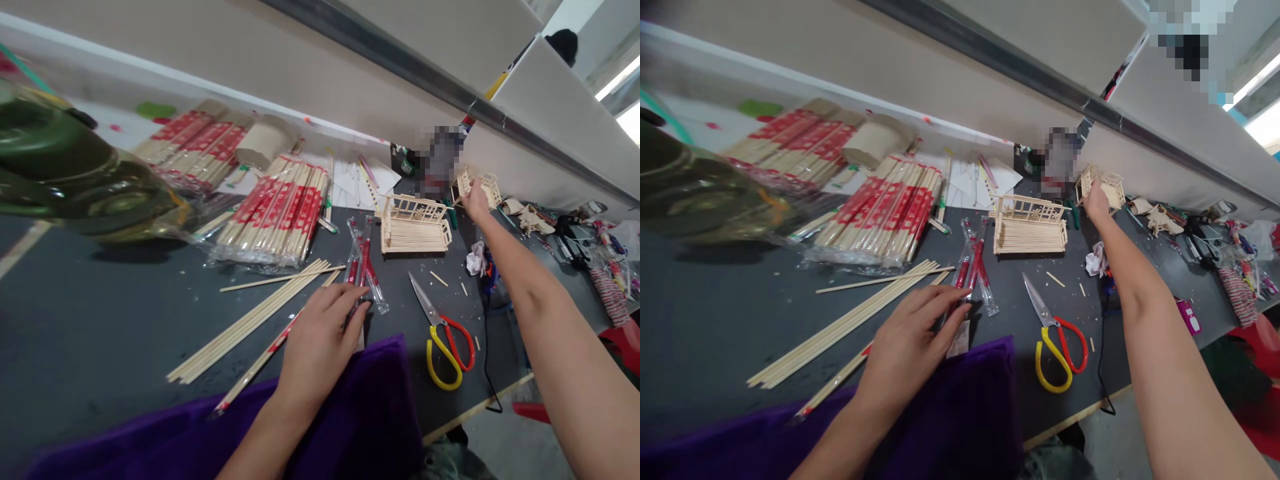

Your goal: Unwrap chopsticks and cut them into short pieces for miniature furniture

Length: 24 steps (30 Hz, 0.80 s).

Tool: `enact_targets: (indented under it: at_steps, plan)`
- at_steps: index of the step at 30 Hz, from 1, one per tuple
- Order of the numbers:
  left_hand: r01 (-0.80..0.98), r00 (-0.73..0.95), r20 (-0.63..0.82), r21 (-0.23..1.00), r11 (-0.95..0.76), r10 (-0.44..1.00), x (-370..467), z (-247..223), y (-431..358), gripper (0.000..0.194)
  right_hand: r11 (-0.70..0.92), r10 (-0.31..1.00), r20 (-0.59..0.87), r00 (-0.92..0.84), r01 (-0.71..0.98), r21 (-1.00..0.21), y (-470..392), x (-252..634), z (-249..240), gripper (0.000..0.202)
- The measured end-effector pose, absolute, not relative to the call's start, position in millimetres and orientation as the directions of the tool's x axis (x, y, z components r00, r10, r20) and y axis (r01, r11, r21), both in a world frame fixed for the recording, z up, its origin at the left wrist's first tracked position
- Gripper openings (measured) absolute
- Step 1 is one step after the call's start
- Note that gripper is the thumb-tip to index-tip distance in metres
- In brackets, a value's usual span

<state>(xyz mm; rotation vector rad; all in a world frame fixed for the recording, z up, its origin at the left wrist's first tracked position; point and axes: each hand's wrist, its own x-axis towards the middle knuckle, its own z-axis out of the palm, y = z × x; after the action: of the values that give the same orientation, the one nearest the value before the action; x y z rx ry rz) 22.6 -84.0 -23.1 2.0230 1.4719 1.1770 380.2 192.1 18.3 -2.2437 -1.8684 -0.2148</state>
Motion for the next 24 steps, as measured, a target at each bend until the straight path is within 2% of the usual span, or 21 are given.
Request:
enact_targets:
  at_steps: [6, 10, 14, 19, 24]
  plan:
    - [0.592, 0.098, 0.402, 0.712, -0.378, 0.911, 22, -23, -84, 0.023, -0.184, 0.956, 0.225, 0.187, 0.982, -0.033, 194, 379, 20, 0.051]
    - [0.586, 0.092, 0.396, 0.72, -0.371, 0.914, 23, -21, -84, 0.023, -0.198, 0.953, 0.233, 0.195, 0.98, -0.011, 193, 377, 20, 0.062]
    - [0.579, 0.09, 0.384, 0.731, -0.362, 0.919, 22, -21, -84, 0.024, -0.246, 0.926, 0.27, 0.265, 0.964, -0.101, 190, 375, 15, 0.071]
    - [0.584, 0.101, 0.413, 0.713, -0.39, 0.905, 22, -22, -84, 0.024, -0.29, 0.888, 0.294, 0.354, 0.927, -0.24, 190, 373, 8, 0.07]
    - [0.583, 0.093, 0.392, 0.724, -0.369, 0.915, 22, -23, -84, 0.024, -0.291, 0.878, 0.305, 0.369, 0.918, -0.271, 192, 374, 3, 0.072]
